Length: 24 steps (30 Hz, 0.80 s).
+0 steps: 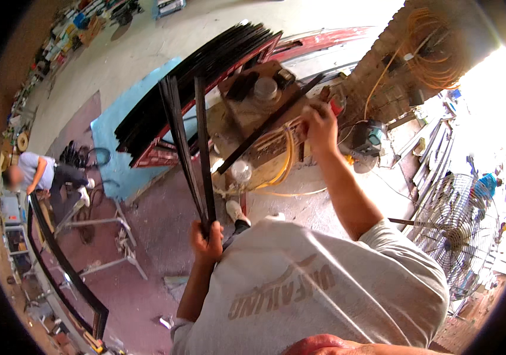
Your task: The person uses a spray bottle to apply liquid to long black metal frame profiles and wipes them with a cloth. They handle the profiles one by one, spraying and wiping the surfaces while standing in a workshop.
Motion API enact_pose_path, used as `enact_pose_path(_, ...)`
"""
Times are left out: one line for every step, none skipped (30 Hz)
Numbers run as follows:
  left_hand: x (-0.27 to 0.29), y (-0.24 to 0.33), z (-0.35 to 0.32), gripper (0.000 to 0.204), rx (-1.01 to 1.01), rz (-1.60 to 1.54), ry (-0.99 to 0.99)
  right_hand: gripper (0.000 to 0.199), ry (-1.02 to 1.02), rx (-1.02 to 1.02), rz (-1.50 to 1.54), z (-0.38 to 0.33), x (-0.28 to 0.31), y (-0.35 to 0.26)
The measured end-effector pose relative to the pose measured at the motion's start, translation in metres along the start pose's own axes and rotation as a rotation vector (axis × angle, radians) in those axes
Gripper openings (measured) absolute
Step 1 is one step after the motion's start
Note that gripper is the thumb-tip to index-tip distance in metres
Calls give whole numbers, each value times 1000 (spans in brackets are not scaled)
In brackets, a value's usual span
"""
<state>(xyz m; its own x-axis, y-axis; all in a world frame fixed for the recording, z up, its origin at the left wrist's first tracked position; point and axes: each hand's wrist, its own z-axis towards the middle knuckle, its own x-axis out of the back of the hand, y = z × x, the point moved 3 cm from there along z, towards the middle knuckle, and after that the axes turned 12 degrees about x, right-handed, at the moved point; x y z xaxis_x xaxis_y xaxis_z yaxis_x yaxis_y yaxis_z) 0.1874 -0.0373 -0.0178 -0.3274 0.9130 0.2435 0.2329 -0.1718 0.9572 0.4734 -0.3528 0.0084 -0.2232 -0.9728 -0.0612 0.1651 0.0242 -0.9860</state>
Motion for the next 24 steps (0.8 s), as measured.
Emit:
enact_pose_path(-3, -4, 1, 18, -10, 0, -13, 22, -36, 123, -60, -9, 3, 0)
enact_pose_path(-6, 2, 1, 18, 13, -14, -50, 27, -283, -41, 11, -29, -4, -15)
enact_pose_path(-10, 11, 0, 17, 34, -27, -100, 33, -391, -100, 61, -58, -14, -24)
enact_pose_path(-13, 14, -1, 18, 29, 1, -144, 42, -716, -208, 46, -76, -23, -27)
enact_pose_path(-15, 15, 0, 18, 28, 35, -189, 40, -833, -131, 280, -99, -38, -48)
enact_pose_path(-18, 16, 3, 18, 27, 74, -237, 39, -837, -141, 339, -119, -42, -47)
enact_pose_path(-20, 14, 7, 19, 8, 113, -269, 38, -848, -156, 401, -134, -45, -44)
enact_pose_path(-20, 11, 9, 19, -8, 155, -295, 37, -835, -239, 386, -141, -45, -35)
enact_pose_path(-21, 11, 10, 20, -19, 198, -315, 34, -795, -267, 385, -143, -43, -32)
enact_pose_path(-23, 13, 12, 21, -51, 208, -324, 32, -755, -293, 384, -144, -40, -30)
enact_pose_path(-26, 18, 13, 21, -84, 219, -331, 30, -715, -318, 382, -144, -37, -28)
enact_pose_path(-27, 22, 14, 22, -115, 235, -339, 29, -623, -285, 442, -145, -32, -19)
enact_pose_path(-28, 23, 14, 22, -128, 232, -337, 28, -529, -251, 502, -144, -25, -11)
enact_pose_path(-28, 21, 15, 21, -141, 229, -335, 25, -343, -227, 587, -136, -15, -4)
enact_pose_path(-27, 18, 13, 21, -148, 223, -325, 24, -241, -209, 581, -122, -5, -24)
enact_pose_path(-25, 12, 11, 20, -123, 217, -278, 23, -142, -189, 572, -107, 4, -46)
enact_pose_path(-24, 5, 10, 19, -100, 211, -236, 19, -45, -135, 493, -93, 23, -46)
enact_pose_path(-22, 1, 9, 19, -78, 207, -196, 16, 6, -96, 496, -78, 51, -25)
enact_pose_path(-21, -1, 9, 19, -82, 174, -188, 16, 7, 48, 481, -69, 68, -31)
enact_pose_path(-19, -5, 8, 19, -81, 144, -173, 16, -8, 89, 501, -65, 67, -54)
enact_pose_path(-16, -8, 4, 19, -78, 112, -170, 16, -20, 86, 336, -61, 98, -23)
enact_pose_path(-17, -15, 7, 20, -97, 50, -207, 15, -64, 169, 184, -57, 122, 7)
enact_pose_path(-16, -27, 9, 22, -102, -4, -235, 15, -116, 236, 39, -60, 131, 20)
enact_pose_path(-13, -18, 7, 23, -97, -48, -262, 14, -94, 128, 29, -75, 135, 32)
